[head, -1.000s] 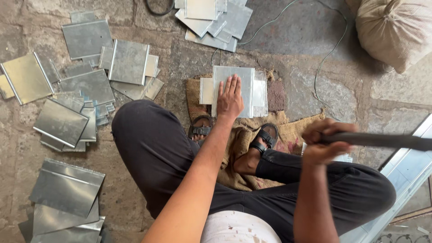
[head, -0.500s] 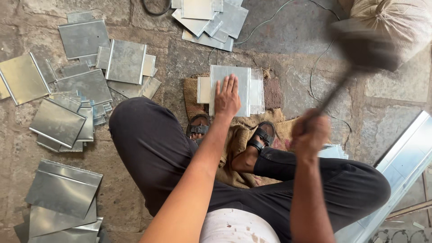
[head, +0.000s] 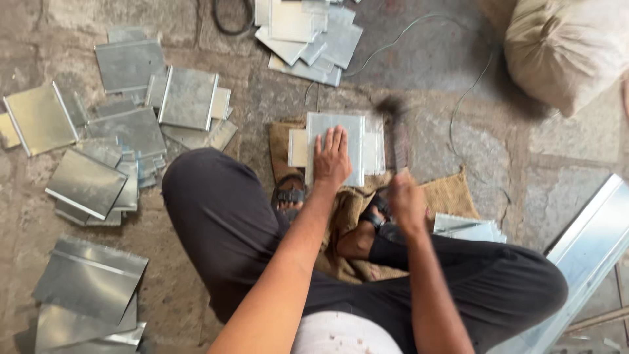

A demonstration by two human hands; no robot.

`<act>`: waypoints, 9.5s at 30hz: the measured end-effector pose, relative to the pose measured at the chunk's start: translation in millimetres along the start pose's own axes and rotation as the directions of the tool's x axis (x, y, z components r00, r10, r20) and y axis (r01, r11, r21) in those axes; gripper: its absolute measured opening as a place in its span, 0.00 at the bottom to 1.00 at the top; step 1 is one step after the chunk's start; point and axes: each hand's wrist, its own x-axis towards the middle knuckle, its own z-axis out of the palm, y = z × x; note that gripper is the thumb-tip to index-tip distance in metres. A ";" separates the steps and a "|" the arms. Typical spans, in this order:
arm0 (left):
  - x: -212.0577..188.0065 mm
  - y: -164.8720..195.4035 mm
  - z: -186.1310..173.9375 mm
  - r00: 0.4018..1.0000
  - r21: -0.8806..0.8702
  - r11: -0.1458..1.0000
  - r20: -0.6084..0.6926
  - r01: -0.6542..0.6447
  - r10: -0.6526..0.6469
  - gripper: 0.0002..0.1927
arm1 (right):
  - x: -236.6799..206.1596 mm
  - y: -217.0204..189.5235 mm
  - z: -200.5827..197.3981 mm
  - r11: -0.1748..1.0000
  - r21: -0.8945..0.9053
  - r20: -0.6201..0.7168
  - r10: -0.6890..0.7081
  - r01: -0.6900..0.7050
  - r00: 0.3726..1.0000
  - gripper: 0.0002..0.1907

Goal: The person flattens various metal sheets by hand using a hammer against a solid block on the floor, then sorts them into a stack.

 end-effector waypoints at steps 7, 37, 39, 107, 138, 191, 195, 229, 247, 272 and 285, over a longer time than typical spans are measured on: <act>-2.9 -3.8 15.2 0.999 0.053 0.998 -0.043 -0.016 0.018 0.34 | 16.5 -38.7 -38.8 0.671 0.533 -0.390 -0.344 0.514 0.854 0.26; 18.9 -1.8 -1.3 0.992 0.101 0.995 -0.124 0.004 0.009 0.34 | 29.3 43.2 34.1 0.997 0.063 0.027 0.039 -0.040 0.999 0.24; 35.0 -4.0 -7.6 0.971 0.076 0.997 -0.240 0.024 -0.005 0.35 | 34.3 41.9 25.5 0.993 -0.104 0.067 0.064 -0.057 0.996 0.24; 25.6 -11.7 -26.8 0.982 0.064 0.998 -0.190 0.001 0.011 0.34 | 32.7 43.9 16.7 0.946 -0.095 0.000 0.312 -0.311 0.950 0.24; 41.9 -11.4 -33.4 0.990 0.097 0.995 -0.141 0.005 0.008 0.32 | -18.5 44.9 25.7 0.991 0.042 -0.029 -0.127 0.129 0.991 0.27; 15.2 11.1 2.2 0.794 0.041 0.981 -0.580 -0.192 0.179 0.14 | 20.4 44.0 28.5 0.662 0.668 0.008 0.450 -0.340 0.893 0.23; 18.1 15.7 -2.0 0.880 0.003 0.990 -0.458 -0.140 0.126 0.22 | 19.9 4.6 19.9 0.666 0.728 -0.043 0.278 -0.160 0.960 0.13; 19.5 8.4 -7.3 0.972 -0.023 0.999 -0.231 -0.047 0.041 0.31 | 65.3 8.9 33.4 0.978 -0.134 -0.004 0.161 -0.160 0.987 0.20; 11.4 9.8 -19.4 0.977 0.004 0.999 -0.209 -0.048 0.048 0.29 | 58.6 1.2 26.5 0.953 -0.180 0.084 0.261 -0.243 0.962 0.21; -16.1 -76.7 -78.4 0.886 -0.960 0.250 -0.007 0.123 -0.464 0.15 | 36.8 -2.4 7.1 0.976 -0.154 -0.087 0.141 -0.153 0.986 0.39; 42.5 -50.1 -111.6 0.900 -0.987 -0.041 0.159 0.156 -0.407 0.41 | 29.5 4.3 -95.4 0.954 0.284 -0.264 0.172 -0.093 0.949 0.26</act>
